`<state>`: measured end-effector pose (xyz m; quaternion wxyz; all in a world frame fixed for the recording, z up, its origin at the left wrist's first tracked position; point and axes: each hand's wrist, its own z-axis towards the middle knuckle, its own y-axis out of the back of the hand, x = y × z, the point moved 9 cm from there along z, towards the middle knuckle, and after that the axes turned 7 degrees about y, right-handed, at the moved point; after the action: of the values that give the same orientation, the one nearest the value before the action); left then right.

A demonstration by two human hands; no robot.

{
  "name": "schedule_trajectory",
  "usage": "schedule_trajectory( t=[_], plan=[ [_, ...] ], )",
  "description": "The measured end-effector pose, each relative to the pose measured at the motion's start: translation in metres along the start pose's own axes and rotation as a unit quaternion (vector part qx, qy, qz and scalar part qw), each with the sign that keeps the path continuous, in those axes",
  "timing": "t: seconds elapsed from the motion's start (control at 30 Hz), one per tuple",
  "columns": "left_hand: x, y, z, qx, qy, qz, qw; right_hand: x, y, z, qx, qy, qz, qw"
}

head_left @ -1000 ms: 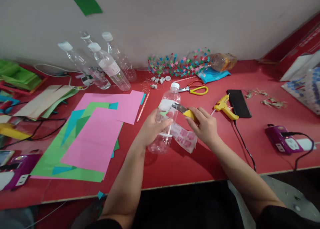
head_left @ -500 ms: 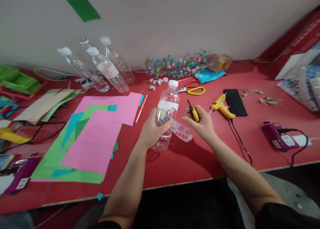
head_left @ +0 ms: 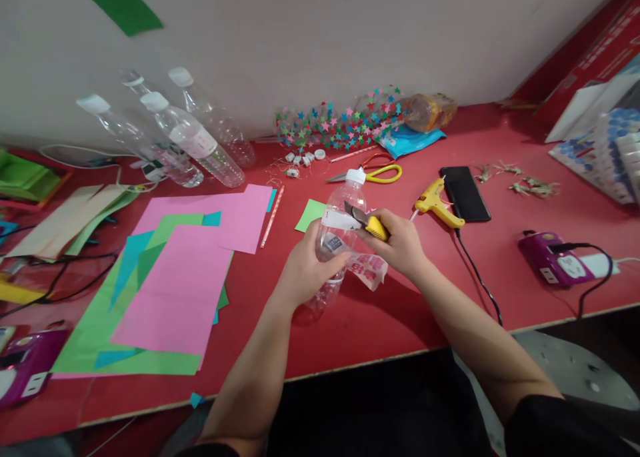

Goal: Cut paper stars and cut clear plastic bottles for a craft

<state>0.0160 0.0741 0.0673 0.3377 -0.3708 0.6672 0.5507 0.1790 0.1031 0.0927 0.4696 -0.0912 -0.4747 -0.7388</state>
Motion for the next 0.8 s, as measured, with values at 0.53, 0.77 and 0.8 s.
schedule_trajectory(
  t=[0.53,0.77,0.8],
  plan=[
    [-0.005,0.011,-0.009,-0.088,-0.014,0.117,0.989,0.028,-0.007,-0.007,0.045,0.160,-0.112,0.980],
    [-0.029,0.030,-0.015,-0.052,-0.029,0.207,0.976,0.058,0.013,-0.009,-0.055,0.265,-0.174,0.947],
    [-0.030,0.032,-0.015,-0.048,-0.035,0.213,0.975,0.061,0.015,-0.011,-0.065,0.277,-0.169,0.944]
  ],
)
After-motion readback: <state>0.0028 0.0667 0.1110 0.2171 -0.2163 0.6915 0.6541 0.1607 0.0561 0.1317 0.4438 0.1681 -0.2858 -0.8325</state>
